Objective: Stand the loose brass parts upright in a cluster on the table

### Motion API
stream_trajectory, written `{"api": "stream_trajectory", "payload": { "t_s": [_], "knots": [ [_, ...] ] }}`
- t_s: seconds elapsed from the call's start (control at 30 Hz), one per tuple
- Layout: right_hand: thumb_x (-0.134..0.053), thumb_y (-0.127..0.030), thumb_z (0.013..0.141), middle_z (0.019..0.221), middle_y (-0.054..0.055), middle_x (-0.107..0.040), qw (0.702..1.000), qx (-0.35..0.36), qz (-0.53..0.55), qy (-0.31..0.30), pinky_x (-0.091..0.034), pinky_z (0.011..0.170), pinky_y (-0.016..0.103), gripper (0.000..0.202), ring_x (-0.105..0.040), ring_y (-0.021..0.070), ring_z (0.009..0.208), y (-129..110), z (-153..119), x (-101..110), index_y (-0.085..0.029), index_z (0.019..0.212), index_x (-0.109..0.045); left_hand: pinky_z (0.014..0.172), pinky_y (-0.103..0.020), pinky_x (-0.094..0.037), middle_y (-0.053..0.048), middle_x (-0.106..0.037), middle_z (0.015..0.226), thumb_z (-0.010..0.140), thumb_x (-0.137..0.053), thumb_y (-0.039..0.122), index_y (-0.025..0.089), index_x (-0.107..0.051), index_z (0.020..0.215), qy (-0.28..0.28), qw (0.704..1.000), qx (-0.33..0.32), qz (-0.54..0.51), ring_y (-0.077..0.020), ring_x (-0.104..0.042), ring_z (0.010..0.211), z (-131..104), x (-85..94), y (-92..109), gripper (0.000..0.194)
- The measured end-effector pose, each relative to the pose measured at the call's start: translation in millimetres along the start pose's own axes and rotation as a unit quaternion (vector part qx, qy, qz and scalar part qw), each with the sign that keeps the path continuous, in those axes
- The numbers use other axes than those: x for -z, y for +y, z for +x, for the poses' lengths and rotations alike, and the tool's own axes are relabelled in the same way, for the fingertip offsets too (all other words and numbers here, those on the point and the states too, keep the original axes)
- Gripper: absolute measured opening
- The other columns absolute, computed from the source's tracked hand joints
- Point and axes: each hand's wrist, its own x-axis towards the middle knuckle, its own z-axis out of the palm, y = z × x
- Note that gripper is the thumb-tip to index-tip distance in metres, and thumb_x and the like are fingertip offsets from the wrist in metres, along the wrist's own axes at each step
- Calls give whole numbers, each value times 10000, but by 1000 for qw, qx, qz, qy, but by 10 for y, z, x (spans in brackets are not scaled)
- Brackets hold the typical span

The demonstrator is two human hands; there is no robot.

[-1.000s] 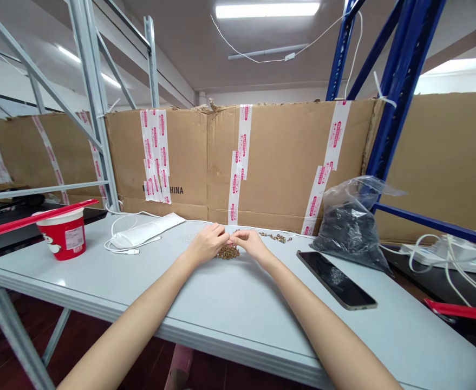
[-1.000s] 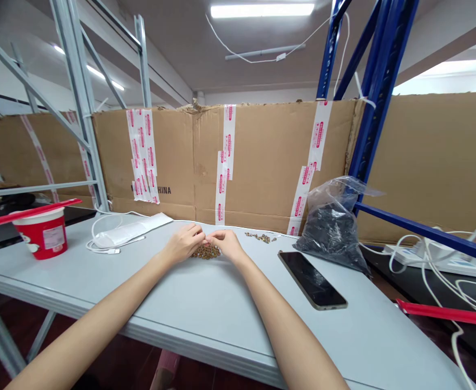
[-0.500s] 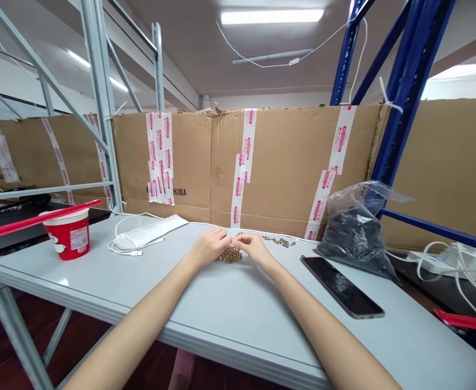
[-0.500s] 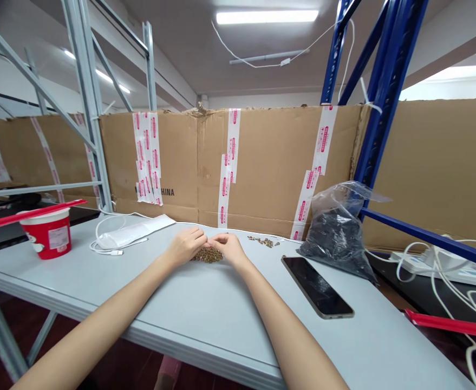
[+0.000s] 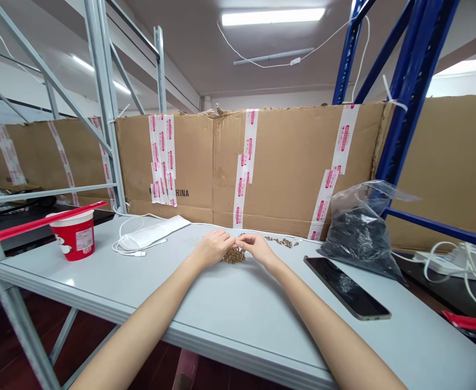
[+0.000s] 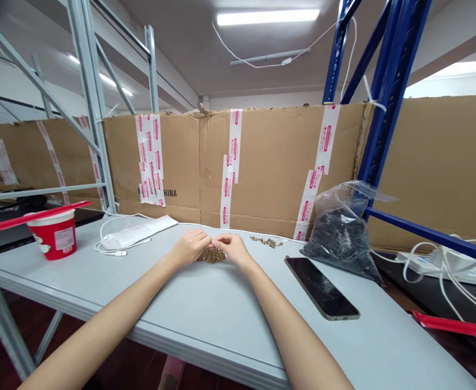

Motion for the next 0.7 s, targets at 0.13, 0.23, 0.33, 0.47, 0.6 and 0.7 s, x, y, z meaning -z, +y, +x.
{"api": "stream_trajectory", "payload": {
  "t_s": [0.13,0.23,0.33,0.47,0.6,0.7],
  "knots": [
    [-650,-502,621,654,20,-605,1000,-14,12,-12,-360,559,251,364,-436,100,555,18,-18,9,-146,693,-663,580,-274,-311,-16,-451,629,924,-261,218,177,-476,726,5,1000,-3,-1,-148,-404,597,9,15,3,295],
    [-630,-493,652,681,19,-600,999,-29,23,-30,-355,574,254,357,-436,99,565,5,-44,0,-146,728,-663,582,-268,-318,-14,-462,659,930,-280,294,173,-475,764,-7,1000,-18,-1,-142,-414,606,10,28,-4,283],
    [-639,-481,645,691,22,-601,998,-45,25,-21,-352,595,258,350,-457,108,600,-29,-60,-15,-139,722,-652,592,-263,-324,-13,-473,695,930,-285,260,171,-480,817,-22,999,-37,5,-137,-424,624,-2,21,-10,242],
    [-658,-460,620,707,24,-611,998,-58,21,15,-363,633,264,326,-483,121,652,-92,-74,8,-144,697,-632,589,-255,-328,-12,-474,686,926,-270,194,169,-483,789,-4,1000,1,9,-133,-431,627,-23,8,-36,255],
    [-648,-430,628,734,40,-623,997,-55,21,50,-380,661,267,308,-509,130,685,-123,-84,108,-145,740,-618,618,-248,-348,-15,-500,704,926,-310,251,165,-510,797,52,992,113,-8,-137,-454,684,-60,30,-157,253],
    [-654,-374,621,757,47,-628,996,-50,25,68,-395,655,266,283,-521,122,666,-86,-83,206,-146,781,-600,659,-254,-370,-32,-549,772,909,-363,281,171,-548,814,71,977,197,-34,-151,-474,766,-135,38,-302,235]
  ]
}}
